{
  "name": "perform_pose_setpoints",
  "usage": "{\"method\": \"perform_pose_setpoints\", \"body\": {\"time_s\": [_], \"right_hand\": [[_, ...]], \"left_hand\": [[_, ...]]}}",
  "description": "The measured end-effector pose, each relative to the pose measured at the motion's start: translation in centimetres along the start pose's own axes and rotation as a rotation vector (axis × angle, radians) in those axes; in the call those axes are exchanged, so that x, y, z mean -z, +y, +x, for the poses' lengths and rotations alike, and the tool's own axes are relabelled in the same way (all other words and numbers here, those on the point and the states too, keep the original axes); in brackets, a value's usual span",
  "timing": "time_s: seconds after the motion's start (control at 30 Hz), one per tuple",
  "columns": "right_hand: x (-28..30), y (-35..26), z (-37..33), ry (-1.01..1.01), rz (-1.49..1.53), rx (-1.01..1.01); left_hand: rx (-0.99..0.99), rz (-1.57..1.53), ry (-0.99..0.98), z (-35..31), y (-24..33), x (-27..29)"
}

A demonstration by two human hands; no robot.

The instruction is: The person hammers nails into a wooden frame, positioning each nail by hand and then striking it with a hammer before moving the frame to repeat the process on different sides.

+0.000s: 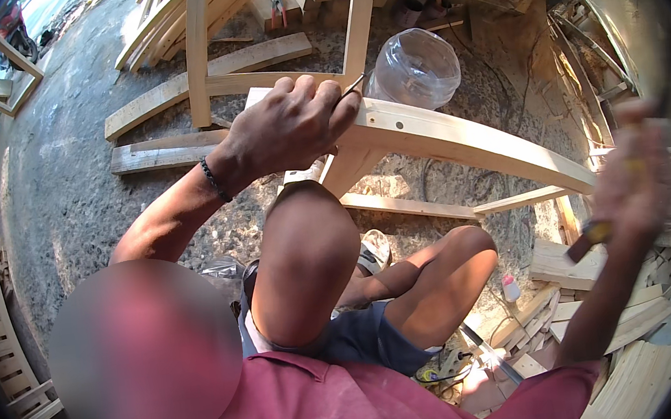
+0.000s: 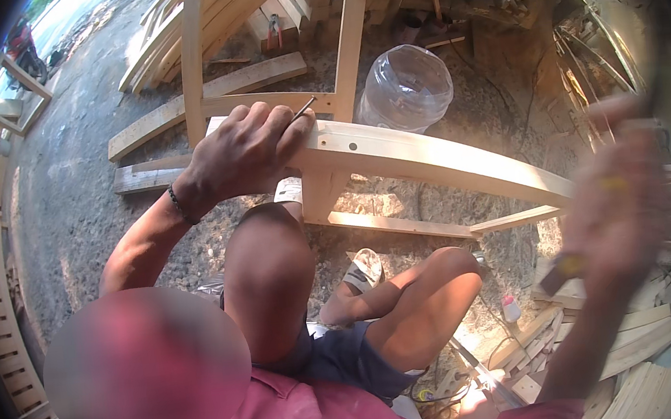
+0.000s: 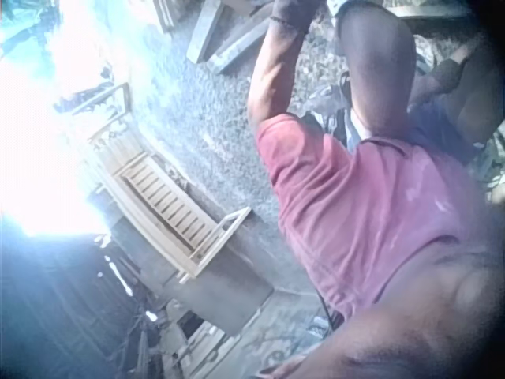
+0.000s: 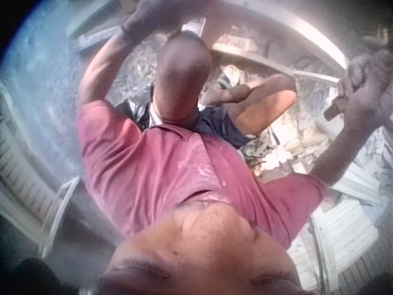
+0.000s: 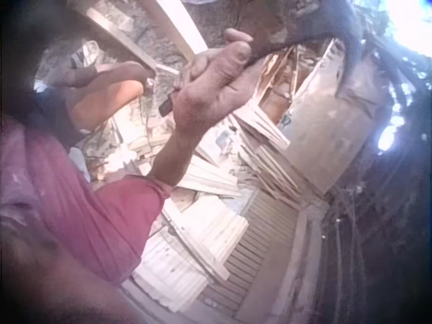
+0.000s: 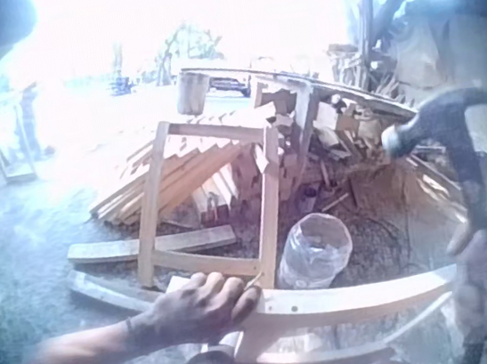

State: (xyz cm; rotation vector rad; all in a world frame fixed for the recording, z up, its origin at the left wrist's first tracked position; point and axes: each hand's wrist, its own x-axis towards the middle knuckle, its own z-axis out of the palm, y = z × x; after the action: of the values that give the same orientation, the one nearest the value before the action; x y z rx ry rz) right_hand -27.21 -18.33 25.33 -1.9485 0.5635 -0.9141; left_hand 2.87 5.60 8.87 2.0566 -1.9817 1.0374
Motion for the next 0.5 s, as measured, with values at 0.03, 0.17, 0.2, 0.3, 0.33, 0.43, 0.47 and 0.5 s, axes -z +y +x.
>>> {"method": "perform_pose_setpoints", "body": {"time_s": [0.03, 0.17, 0.2, 0.3, 0.33, 0.43, 0.47, 0.5], "right_hand": [[0.9, -1.1, 0.9, 0.054, 0.054, 0.132], [-0.1, -2.7, 0.5, -0.259, 0.256, 0.502], [-1.8, -1.4, -0.5, -0.365, 0.060, 0.520], [-6.1, 3.0, -3.6, -0.555, -0.692, 0.328], [-6.6, 3.7, -3.7, -0.576, -0.695, 0.252], [-5.7, 1.8, -2.0, -0.378, -0.524, 0.184], [-4.7, -0.3, -1.6, -0.204, -0.257, 0.146], [-3.5, -2.6, -0.5, -0.146, 0.056, 0.079]], "left_hand": [[-0.001, -0.001, 0.008, -0.1, 0.0, -0.1], [0.026, -0.008, -0.028, -0.2, 0.1, -0.3], [0.029, -0.016, -0.043, -0.1, 0.1, -0.3], [0.032, -0.027, -0.057, 0.0, 0.2, 0.1], [0.013, -0.023, -0.051, 0.1, 0.0, 0.3], [0.052, -0.086, -0.075, 0.4, 0.0, 0.8], [0.063, -0.127, -0.115, 0.4, 0.0, 0.9], [0.059, -0.163, -0.106, 0.4, 0.0, 1.0]]}}
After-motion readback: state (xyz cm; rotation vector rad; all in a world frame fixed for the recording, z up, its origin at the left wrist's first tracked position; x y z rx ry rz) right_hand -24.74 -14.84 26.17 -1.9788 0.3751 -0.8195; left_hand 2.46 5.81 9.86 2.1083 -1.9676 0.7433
